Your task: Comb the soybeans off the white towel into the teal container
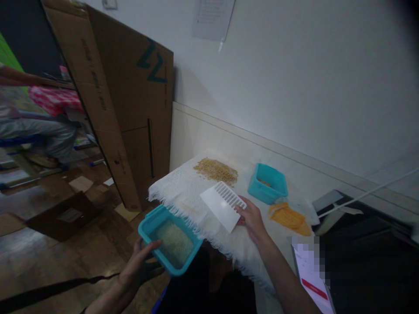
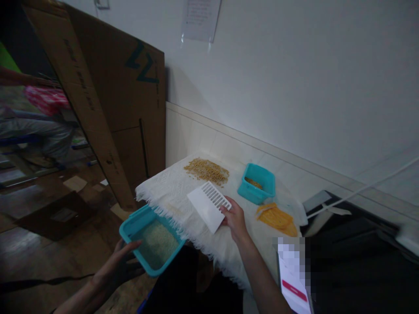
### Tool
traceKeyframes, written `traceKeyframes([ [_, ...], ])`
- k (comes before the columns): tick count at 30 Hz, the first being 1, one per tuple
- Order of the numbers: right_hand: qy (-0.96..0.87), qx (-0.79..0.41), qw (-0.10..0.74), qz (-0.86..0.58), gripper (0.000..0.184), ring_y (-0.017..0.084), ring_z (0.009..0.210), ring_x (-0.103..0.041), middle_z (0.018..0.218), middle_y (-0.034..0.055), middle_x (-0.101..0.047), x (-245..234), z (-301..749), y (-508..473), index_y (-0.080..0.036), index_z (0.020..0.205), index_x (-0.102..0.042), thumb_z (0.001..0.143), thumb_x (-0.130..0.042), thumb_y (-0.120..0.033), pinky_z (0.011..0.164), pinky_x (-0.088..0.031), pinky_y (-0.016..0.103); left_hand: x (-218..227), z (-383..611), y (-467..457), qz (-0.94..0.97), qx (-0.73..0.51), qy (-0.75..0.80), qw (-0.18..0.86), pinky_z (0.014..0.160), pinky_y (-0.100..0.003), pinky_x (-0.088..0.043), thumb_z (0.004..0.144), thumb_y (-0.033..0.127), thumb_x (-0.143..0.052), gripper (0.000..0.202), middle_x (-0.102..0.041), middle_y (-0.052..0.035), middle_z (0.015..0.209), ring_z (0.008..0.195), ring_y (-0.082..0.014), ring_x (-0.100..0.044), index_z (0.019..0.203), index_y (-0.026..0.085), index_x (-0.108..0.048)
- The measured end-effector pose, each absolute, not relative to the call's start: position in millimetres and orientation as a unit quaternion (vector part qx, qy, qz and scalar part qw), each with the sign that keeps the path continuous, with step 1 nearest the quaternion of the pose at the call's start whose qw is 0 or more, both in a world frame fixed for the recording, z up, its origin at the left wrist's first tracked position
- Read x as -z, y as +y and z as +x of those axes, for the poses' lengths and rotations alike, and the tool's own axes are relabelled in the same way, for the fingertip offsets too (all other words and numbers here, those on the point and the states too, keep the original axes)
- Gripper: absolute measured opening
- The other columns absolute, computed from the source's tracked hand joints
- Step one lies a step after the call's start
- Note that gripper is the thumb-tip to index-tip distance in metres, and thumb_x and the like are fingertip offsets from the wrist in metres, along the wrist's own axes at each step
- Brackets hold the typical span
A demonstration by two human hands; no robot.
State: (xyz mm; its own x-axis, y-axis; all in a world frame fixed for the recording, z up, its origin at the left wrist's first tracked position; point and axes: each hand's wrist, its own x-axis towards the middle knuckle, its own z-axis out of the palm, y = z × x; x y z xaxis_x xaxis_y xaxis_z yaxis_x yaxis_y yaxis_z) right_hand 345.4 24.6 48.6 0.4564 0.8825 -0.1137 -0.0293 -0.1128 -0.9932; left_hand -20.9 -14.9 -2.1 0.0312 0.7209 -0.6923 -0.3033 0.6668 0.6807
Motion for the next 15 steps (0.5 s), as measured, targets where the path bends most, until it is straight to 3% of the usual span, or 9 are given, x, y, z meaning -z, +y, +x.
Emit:
traceKeyframes([
  [7, -0.319, -0.456, 0.555, -0.618, 0.081, 0.025, 0.058, -0.073, 0.078, 0.0024, -0.079, -42, 331, 1, -0.019, 0.125, -0.073, 0.055, -0.099, -0.051, 0.047, -0.057, 0.032, -1, -20, -15, 0.183, -0.359, 0.600, 0.692, 0.078, -0.048, -0.065, 0.084, 0.044, -0.086, 0.093, -0.069, -0.0117, 0.117, 0.079, -0.0313, -0.082, 0.157, 0.037, -0.029],
  [15, -0.359, -0.490, 0.519, -0.602, 0.076, 0.025, 0.060, -0.073, 0.075, 0.0022, -0.078, -39, 313, -11, -0.020, 0.125, -0.076, 0.060, -0.098, -0.054, 0.046, -0.058, 0.032, 9, -22, -12, 0.181, -0.369, 0.601, 0.685, 0.078, -0.050, -0.065, 0.075, 0.050, -0.092, 0.096, -0.071, -0.0120, 0.120, 0.076, -0.0312, -0.081, 0.153, 0.039, -0.036],
])
